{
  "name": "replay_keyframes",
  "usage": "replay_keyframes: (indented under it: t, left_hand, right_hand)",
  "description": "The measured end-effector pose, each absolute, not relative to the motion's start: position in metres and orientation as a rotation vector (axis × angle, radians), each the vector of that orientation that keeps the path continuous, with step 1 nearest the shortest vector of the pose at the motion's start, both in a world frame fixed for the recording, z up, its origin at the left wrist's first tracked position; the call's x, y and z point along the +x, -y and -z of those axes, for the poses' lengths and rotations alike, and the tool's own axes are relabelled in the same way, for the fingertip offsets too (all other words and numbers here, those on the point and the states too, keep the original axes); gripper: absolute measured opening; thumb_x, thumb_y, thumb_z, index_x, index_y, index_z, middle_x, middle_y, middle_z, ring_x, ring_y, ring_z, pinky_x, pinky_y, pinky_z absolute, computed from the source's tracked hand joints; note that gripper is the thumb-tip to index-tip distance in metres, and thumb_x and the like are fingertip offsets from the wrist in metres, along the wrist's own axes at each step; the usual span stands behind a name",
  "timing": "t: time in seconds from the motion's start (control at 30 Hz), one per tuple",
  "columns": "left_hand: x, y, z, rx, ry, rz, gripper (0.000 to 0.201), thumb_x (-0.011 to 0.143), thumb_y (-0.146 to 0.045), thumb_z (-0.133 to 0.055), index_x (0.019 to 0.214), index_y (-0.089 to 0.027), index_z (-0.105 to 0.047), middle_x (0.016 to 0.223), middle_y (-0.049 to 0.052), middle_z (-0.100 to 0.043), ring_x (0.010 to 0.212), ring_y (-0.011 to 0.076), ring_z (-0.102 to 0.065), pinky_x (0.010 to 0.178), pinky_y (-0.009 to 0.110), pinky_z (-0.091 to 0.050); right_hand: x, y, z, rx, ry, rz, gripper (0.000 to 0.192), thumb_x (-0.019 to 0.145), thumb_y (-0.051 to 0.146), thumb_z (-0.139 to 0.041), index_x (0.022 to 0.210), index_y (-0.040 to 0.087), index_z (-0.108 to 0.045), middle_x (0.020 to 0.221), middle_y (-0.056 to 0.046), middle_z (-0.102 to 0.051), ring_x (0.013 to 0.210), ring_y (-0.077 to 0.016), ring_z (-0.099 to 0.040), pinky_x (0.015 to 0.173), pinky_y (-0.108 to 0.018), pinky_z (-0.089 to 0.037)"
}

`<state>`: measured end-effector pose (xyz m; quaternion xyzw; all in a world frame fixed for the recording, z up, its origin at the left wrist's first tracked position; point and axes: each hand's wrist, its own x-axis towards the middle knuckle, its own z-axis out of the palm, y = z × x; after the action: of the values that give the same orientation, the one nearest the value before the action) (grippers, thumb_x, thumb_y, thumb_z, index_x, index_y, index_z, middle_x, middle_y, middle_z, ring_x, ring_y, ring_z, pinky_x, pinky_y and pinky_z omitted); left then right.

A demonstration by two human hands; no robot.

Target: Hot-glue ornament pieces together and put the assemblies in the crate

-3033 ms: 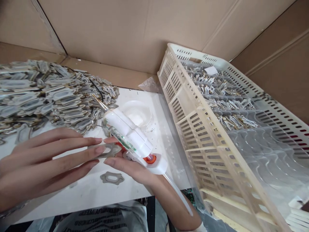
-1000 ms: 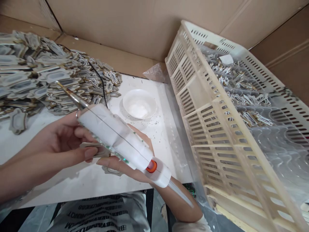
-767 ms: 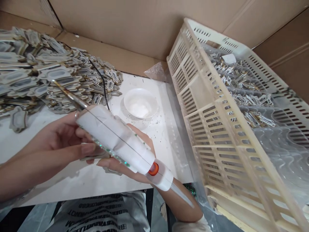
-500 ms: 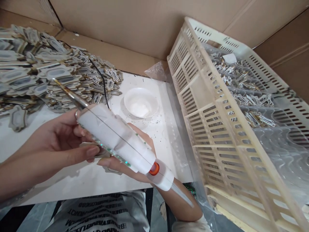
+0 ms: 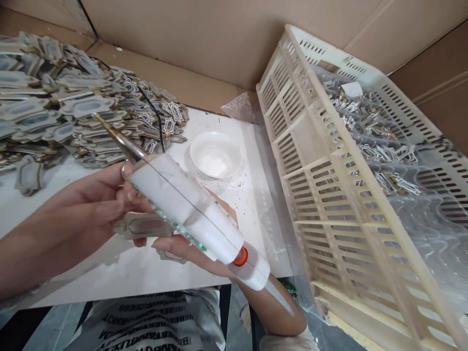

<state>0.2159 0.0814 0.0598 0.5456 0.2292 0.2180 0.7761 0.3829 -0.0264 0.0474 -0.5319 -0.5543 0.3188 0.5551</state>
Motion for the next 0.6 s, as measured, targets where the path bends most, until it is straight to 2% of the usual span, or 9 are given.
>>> replay_keyframes:
  t: [0.1,0.23,0.33,0.47,0.6]
  left_hand:
    - [0.2187,-0.0828,-0.0651,1.157,-0.517,-0.484,0.018,0.079,-0.03,-0.074,0.075,-0.023,-0.057,0.066,-0.002,-0.07,0.054,0.0147,-0.067,0.049,0.022,-0.056]
    - [0.2222,-0.0824,-0.0695,1.137,-0.5,-0.491,0.015,0.079,-0.024,-0.072,0.074,-0.025,-0.057,0.065,-0.002,-0.071,0.051,0.0175,-0.068,0.047,0.027,-0.058]
    - [0.2215,-0.0828,-0.0679,1.141,-0.501,-0.498,0.014,0.079,-0.023,-0.071,0.076,-0.026,-0.057,0.065,-0.003,-0.072,0.051,0.0188,-0.068,0.047,0.029,-0.058]
    - [0.2175,-0.0838,-0.063,1.175,-0.49,-0.489,0.012,0.081,-0.022,-0.067,0.082,-0.027,-0.057,0.073,-0.002,-0.074,0.056,0.018,-0.07,0.05,0.028,-0.059]
    - [0.216,-0.083,-0.0622,1.233,-0.459,-0.501,0.022,0.078,-0.013,-0.07,0.084,-0.027,-0.054,0.072,-0.005,-0.072,0.056,0.0161,-0.07,0.049,0.025,-0.059]
  right_hand:
    - [0.384,0.0258,-0.0506,-1.26,1.323,-0.737,0.03,0.076,0.029,-0.081,0.1,0.025,-0.063,0.088,0.003,-0.07,0.079,-0.0149,-0.068,0.076,-0.028,-0.057]
    - [0.3826,0.0266,-0.0481,-1.28,1.288,-0.748,0.029,0.08,0.041,-0.078,0.098,0.024,-0.063,0.081,0.003,-0.066,0.068,-0.014,-0.063,0.067,-0.028,-0.056]
    - [0.3828,0.0271,-0.0448,-1.278,1.297,-0.756,0.031,0.082,0.046,-0.076,0.101,0.024,-0.065,0.08,0.003,-0.063,0.068,-0.0139,-0.061,0.067,-0.029,-0.054]
    - [0.385,0.0264,-0.0429,-1.225,1.377,-0.691,0.02,0.083,0.039,-0.076,0.096,0.025,-0.068,0.075,0.006,-0.062,0.068,-0.0127,-0.059,0.066,-0.027,-0.051]
    - [0.3845,0.0269,-0.0447,-1.216,1.335,-0.725,0.022,0.08,0.034,-0.078,0.098,0.026,-0.067,0.078,0.006,-0.064,0.069,-0.0131,-0.061,0.064,-0.026,-0.053]
